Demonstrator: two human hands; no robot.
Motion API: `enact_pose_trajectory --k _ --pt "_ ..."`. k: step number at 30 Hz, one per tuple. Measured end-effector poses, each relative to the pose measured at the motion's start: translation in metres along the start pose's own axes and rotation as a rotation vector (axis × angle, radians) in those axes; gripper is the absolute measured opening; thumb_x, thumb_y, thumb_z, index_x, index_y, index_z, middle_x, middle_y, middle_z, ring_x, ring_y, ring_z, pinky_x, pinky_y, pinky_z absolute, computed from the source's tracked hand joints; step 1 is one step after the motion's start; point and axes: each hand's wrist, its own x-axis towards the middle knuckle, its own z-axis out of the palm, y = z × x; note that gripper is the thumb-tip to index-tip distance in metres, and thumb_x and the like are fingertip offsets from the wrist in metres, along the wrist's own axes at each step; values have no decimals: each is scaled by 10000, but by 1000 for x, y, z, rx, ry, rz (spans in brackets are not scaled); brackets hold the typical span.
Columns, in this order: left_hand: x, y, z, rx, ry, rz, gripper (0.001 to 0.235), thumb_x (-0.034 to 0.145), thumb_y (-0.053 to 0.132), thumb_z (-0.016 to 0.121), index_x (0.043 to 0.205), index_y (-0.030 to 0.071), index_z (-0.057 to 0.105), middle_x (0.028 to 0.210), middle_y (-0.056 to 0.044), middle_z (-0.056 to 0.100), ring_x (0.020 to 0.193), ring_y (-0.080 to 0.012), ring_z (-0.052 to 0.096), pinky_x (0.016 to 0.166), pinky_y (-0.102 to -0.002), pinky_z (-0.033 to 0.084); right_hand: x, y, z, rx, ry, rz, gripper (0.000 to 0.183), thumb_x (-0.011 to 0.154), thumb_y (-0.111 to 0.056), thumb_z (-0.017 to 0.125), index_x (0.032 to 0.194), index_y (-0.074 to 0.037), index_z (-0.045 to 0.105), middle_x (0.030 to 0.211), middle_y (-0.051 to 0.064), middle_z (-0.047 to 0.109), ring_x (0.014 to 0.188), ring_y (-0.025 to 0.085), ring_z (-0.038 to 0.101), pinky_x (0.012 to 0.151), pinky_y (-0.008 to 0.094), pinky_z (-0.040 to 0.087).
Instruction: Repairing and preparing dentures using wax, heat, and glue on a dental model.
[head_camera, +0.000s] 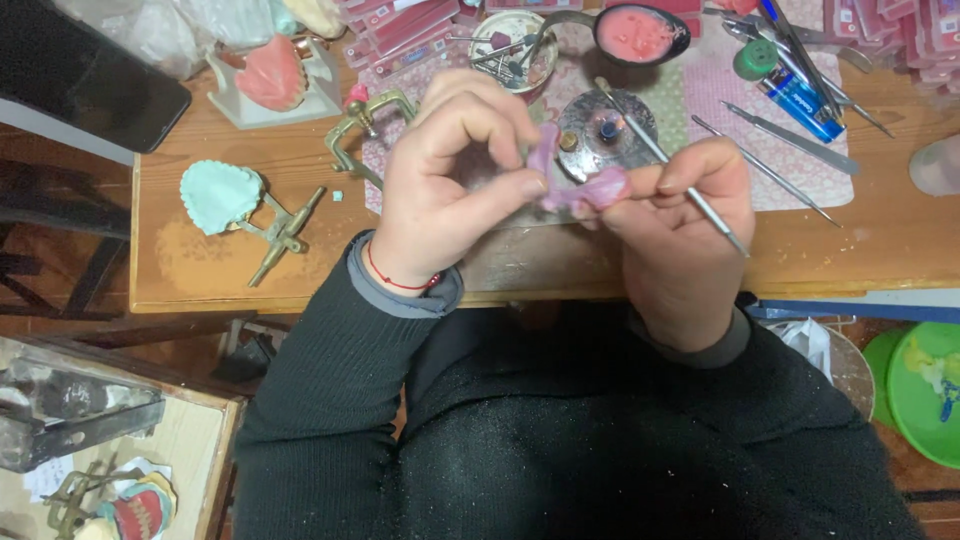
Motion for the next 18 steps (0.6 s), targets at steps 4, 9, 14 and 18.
enact_pose_trajectory --k 4,9,14,18 --pt "4 7 -7 -32 -46 -33 418 876 144 890 1208 79 646 1428 -69 541 1356 -188 528 1142 -362 426 0 1 -8 232 2 6 328 1057 115 671 1177 -59 420 1016 216 720 901 270 729 854 364 606" --pt "11 16 -3 -66 -174 30 643 802 228 942 1332 68 616 1564 -121 422 1476 -274 453 1273 -426 401 0 1 -10 325 13 37 329 1051 50 704 1171 -62 419 1040 200 710 908 263 717 826 357 607" --pt "2 4 -1 -14 -183 115 353 965 122 924 1239 82 705 1533 -88 476 1248 -176 610 1058 -297 548 -1 5 -12 328 -42 56 317 1048 43 708 1164 -67 435 1019 178 705 912 258 718 801 347 607" --pt "6 11 -3 56 -197 190 348 948 88 898 1236 65 706 1490 -113 511 1304 -229 609 1103 -329 549 0 5 -13 354 -25 70 312 1050 45 710 1153 -64 437 1019 174 704 911 256 718 789 358 609"
